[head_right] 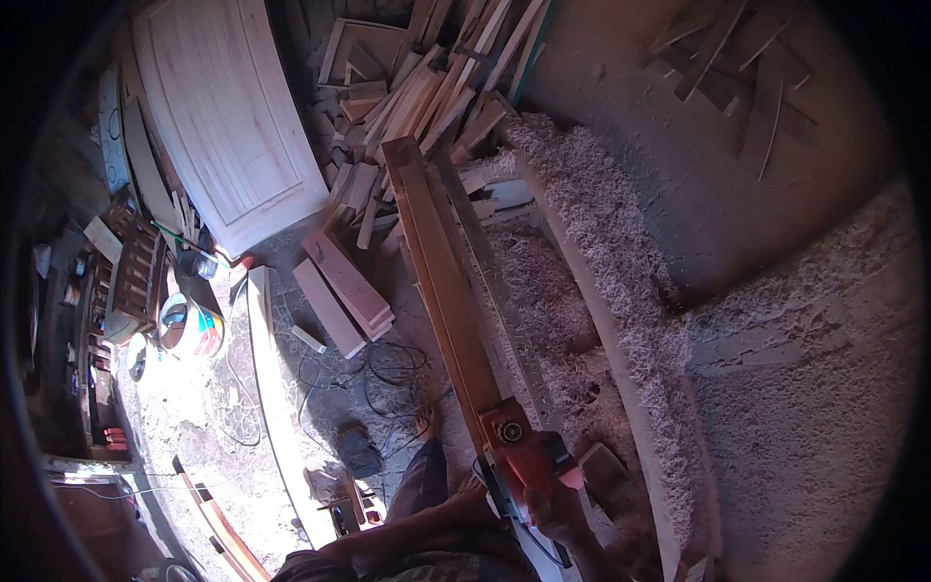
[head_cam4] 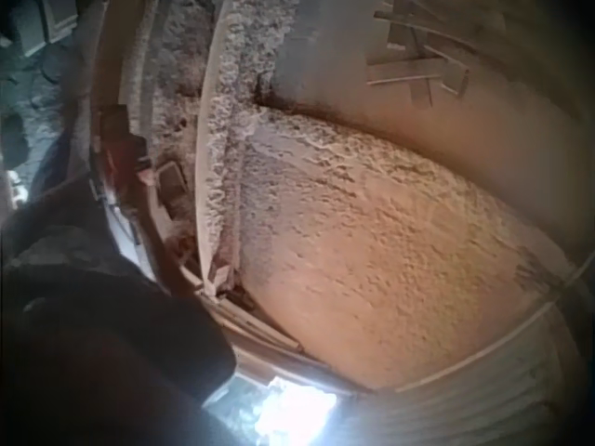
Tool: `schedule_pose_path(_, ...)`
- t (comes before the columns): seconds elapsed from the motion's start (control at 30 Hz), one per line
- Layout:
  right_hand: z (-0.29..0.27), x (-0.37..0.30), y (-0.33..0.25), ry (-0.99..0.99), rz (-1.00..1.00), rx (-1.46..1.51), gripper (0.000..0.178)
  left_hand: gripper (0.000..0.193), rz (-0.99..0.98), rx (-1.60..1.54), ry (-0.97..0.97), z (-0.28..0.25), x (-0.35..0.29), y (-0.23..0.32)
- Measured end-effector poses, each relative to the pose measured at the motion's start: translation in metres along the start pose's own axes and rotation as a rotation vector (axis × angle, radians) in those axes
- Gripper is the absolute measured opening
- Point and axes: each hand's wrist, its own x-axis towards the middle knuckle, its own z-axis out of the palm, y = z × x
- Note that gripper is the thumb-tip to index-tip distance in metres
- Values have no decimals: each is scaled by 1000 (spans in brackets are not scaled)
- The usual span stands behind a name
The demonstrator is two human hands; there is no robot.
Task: The person uses a power planer to smooth the edges of a long wooden board and then uses a circular saw to cut the board while it is supported on the floor.
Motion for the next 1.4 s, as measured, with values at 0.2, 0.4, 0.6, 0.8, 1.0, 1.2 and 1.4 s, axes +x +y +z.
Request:
schedule_pose_path(0.2,6,44,-10,52,-149,-174,48,116,52,-129,96,4,14,-5)
schedule_pose_path(0.4,27,202,-127,33,-334,-115,59,116,75,-343,310,-80,66,14)
schedule_pose_path(0.6,30,327,-254,93,-340,13,56,118,-110,-427,325,-165,119,25)
schedule_pose_path(0.8,42,442,-346,-41,-333,235,53,119,-52,-479,315,-168,125,23)
schedule_pose_path(1.0,56,534,-411,-3,-331,336,46,118,-68,-469,294,-164,121,6)
schedule_pose_path(1.2,52,488,-389,-76,-267,328,44,117,-11,-428,367,-144,123,-11)
schedule_pose_path(1.4,52,307,-258,-51,-203,219,54,126,143,-419,464,-94,106,-28)
